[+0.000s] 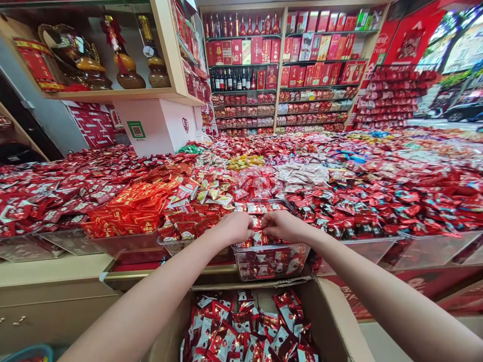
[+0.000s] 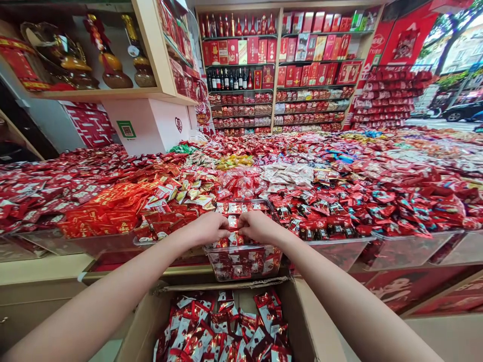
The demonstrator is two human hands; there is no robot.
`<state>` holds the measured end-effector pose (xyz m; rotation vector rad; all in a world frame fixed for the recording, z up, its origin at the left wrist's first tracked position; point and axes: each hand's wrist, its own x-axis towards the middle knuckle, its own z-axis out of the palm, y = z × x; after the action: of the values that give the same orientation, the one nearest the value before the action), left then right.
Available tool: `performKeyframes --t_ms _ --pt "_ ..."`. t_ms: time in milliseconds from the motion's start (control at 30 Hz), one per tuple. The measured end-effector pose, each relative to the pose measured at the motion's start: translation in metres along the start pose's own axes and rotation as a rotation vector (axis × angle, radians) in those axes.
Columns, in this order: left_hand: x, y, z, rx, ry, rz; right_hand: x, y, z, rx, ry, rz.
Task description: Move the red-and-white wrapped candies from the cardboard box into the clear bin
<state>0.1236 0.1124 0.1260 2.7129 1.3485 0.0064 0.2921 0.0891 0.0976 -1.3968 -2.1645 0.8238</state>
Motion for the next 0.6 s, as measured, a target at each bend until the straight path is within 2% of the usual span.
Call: performKeyframes --t_ms 133,267,367,433,467,533,600 --pt "0.004 -0.001 -0.002 -0.002 -0.03 0.011 -0.002 0.0 -0.003 -0.023 -0.009 -0.018" --pt "0.004 0.003 -0.006 -0.004 -0.047 0.01 -0.014 -0.007 -0.013 -0.102 0.123 -0.029" --pt "0.0 0.005 -0.013 -0.038 -0.04 0.024 -0.041 -0.023 -0.024 -0.126 0.276 -0.052" --pt "-0.009 0.003 -0.021 -0.064 -0.004 0.031 -0.068 -0.034 -0.027 -0.084 0.315 -0.057" --pt "-0.017 0.002 -0.026 -0.077 0.035 0.026 -0.082 -0.038 -0.026 -0.047 0.294 -0.051" --pt "-0.037 0.002 -0.036 -0.127 0.135 0.004 -0.109 -0.039 -0.011 0.035 0.153 -0.017" --pt "-0.065 0.004 -0.04 -0.262 0.208 -0.023 -0.126 -0.028 0.021 0.101 -0.053 0.039"
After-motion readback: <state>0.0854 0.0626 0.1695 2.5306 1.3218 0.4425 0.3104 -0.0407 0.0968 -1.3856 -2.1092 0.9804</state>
